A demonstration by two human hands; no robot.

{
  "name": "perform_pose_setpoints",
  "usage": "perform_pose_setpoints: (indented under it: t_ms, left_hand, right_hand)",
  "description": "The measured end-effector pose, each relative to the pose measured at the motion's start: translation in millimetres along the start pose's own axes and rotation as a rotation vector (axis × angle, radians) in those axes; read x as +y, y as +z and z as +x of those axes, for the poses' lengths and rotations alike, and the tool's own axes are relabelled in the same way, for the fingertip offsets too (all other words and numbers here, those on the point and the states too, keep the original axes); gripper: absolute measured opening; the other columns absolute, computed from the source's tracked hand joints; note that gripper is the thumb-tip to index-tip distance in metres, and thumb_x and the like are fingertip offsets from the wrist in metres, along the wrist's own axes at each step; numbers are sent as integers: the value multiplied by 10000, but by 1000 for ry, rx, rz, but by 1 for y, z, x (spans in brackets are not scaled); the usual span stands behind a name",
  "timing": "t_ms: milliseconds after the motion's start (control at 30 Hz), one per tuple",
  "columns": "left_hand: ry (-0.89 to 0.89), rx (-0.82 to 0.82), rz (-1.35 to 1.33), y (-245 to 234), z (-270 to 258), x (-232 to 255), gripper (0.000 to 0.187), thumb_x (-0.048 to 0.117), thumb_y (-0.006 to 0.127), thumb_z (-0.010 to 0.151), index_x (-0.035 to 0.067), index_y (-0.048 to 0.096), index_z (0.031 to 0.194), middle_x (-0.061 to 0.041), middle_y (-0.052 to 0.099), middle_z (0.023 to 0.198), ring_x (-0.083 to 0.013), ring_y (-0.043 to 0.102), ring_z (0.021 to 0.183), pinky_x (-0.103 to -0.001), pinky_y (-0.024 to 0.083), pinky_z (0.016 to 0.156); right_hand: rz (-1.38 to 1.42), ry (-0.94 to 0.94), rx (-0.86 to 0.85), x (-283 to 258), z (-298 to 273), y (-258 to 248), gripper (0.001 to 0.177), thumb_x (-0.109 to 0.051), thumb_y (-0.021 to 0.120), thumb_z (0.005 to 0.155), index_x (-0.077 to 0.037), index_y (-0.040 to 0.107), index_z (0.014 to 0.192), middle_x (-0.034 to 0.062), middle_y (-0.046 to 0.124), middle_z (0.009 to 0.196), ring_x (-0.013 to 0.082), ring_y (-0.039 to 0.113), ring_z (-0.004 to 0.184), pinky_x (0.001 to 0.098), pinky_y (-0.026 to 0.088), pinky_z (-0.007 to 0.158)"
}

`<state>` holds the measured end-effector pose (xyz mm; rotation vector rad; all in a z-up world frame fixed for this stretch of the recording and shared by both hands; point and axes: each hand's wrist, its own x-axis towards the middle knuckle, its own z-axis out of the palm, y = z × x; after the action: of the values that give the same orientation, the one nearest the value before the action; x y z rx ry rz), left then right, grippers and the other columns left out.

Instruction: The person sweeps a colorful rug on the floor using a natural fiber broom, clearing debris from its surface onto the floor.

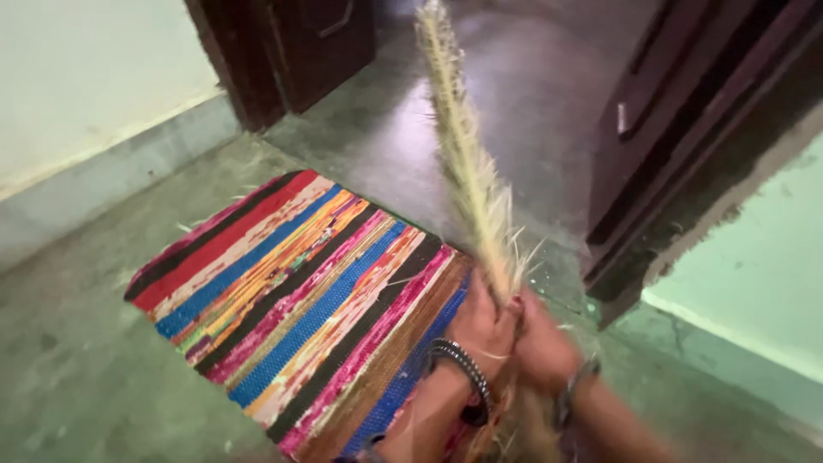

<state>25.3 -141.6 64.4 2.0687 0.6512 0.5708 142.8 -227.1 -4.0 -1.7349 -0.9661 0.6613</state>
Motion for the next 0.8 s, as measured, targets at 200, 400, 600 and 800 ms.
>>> perform_pose_setpoints:
  t_ms: [200, 400, 600, 800]
  left_hand:
    - [-33, 62, 182, -86, -7, 15, 1047, 513, 693, 890, 99, 65, 1619, -228, 117, 1664, -516, 19, 1511, -601, 192, 1199]
    - [-388, 126, 523, -189, -9, -40, 1088, 536, 753, 828, 156, 88, 1601, -189, 58, 1686, -492, -49, 1531, -625, 255, 1161]
    - [-593, 187, 484, -213, -7, -105, 1194, 568, 786, 774, 137, 52, 1612, -166, 105, 1666, -455, 3, 1535, -625, 158, 1214]
    - [-368, 495, 382, -203, -4, -104, 1142, 538, 791, 767, 69, 149, 1587, -278, 184, 1616, -486, 72, 1515, -550, 61, 1239]
  right_hand:
    - [-193, 462, 231, -54, 79, -37, 781, -162, 687, 898, -205, 318, 1585, 207, 693, 922, 336, 601, 673, 488, 491, 569]
    - [-480, 354, 135, 4, 99, 76, 948, -250, 681, 893, -191, 87, 1629, 227, 712, 1021, 342, 681, 822, 463, 557, 712]
    - [-258, 39, -243, -6, 46, 197, 910, -133, 653, 931, -196, 90, 1644, 145, 711, 1160, 265, 721, 964, 381, 597, 814]
    - [230, 376, -444, -112, 9, 186, 819, -56, 609, 932, -289, 254, 1632, 95, 678, 813, 122, 495, 461, 293, 391, 390]
